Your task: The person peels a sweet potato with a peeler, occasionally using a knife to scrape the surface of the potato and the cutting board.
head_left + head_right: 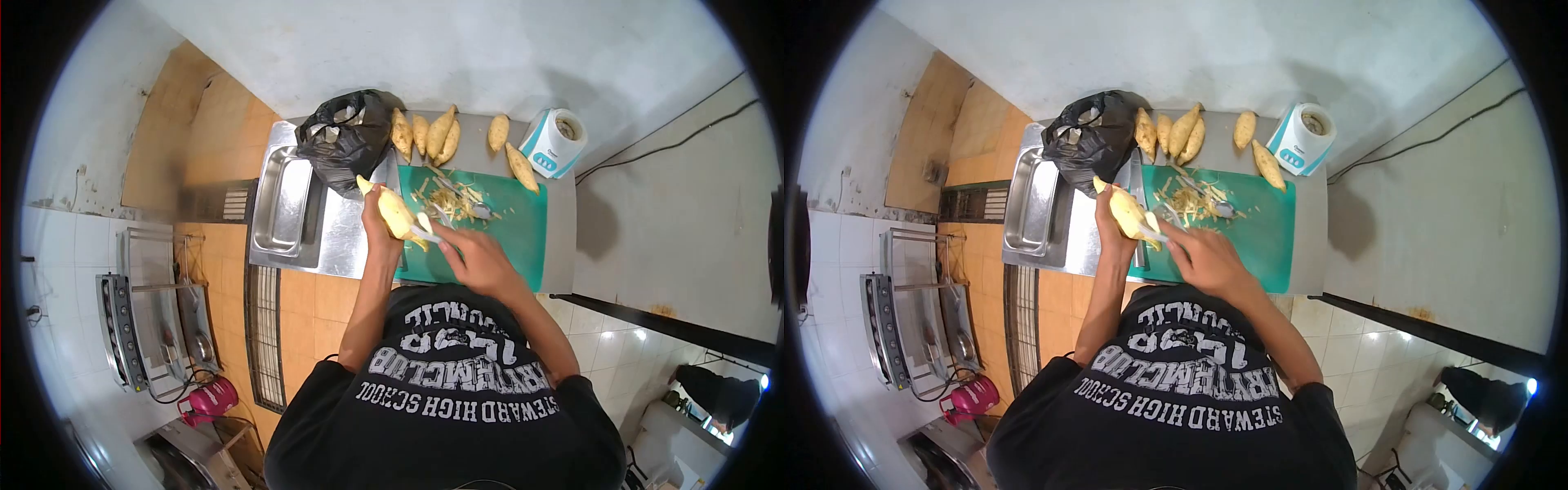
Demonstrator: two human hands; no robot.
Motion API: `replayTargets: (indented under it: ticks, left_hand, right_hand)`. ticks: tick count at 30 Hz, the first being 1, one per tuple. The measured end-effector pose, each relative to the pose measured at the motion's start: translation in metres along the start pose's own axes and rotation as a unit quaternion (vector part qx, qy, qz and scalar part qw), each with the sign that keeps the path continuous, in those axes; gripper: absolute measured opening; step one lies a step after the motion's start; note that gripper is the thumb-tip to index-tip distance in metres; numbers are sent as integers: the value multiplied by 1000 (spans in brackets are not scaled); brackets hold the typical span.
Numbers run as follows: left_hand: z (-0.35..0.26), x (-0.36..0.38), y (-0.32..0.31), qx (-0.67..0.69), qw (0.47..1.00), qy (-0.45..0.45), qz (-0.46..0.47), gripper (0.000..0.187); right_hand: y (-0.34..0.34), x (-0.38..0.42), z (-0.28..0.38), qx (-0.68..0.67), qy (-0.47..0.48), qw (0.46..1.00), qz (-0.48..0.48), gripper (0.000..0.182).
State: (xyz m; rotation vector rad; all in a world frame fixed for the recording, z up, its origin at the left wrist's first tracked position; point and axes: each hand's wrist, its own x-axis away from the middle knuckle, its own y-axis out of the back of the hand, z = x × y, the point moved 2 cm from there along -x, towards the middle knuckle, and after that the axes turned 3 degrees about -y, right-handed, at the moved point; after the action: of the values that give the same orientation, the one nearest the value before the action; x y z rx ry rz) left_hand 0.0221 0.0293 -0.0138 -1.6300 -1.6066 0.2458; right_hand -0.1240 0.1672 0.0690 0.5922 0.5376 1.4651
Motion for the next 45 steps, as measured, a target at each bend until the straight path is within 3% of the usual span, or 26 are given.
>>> replayTargets:
  ticks: [5,7,9,13,15,19,22,24,28,30,33,35,36,40,42,45]
  left_hand:
    - [-1,6,-11,13,999,7,28,34]
    - [-6,4,-7,19,1000,-20,-15,35]
    - [-10,2,0,28,999,-22,-15,36]
    - [-17,-9,9,65,997,-38,-14,39]
    - [-13,-9,7,26,999,-38,4,41]
    - [0,-4,-2,48,999,-13,16,43]
    - [-9,-8,0,67,996,-45,30,43]
    - [-15,-12,9,86,995,-52,24,42]
    - [-18,-14,18,120,991,-46,34,41]
    - [-17,-11,7,107,993,-52,28,43]
    - [-7,-4,-2,54,998,-32,31,49]
    - [-3,-9,0,106,991,-29,81,53]
    - [-7,-4,-5,118,991,-18,58,43]
    - [-14,0,-1,100,995,-21,-2,39]
    - [-15,-14,9,145,989,-15,10,42]
    - [-12,-20,14,158,987,-23,13,43]
  right_hand:
    - [-22,-11,-7,34,16,999,-7,38]
    - [-26,0,-9,57,26,998,-9,37]
    - [-23,18,-6,74,-19,995,59,37]
    - [-17,22,-9,0,-32,996,86,41]
    - [-5,6,0,-42,-1,999,27,41]
    - [-4,-24,9,-46,33,998,1,41]
    - [-18,-19,4,-50,62,997,-22,41]
    - [-13,4,1,10,-12,996,90,41]
    - [-11,19,-7,10,-32,992,119,42]
    - [0,5,3,-52,11,998,34,44]
    - [-4,-20,9,-26,44,999,-12,43]
    - [-12,-19,7,0,32,999,-5,44]
    - [-15,-18,7,28,21,999,5,44]
    - [-13,16,-2,74,-1,996,50,44]
    - [-13,26,-10,73,-2,995,70,44]
    - [-5,22,-6,51,-8,999,15,44]
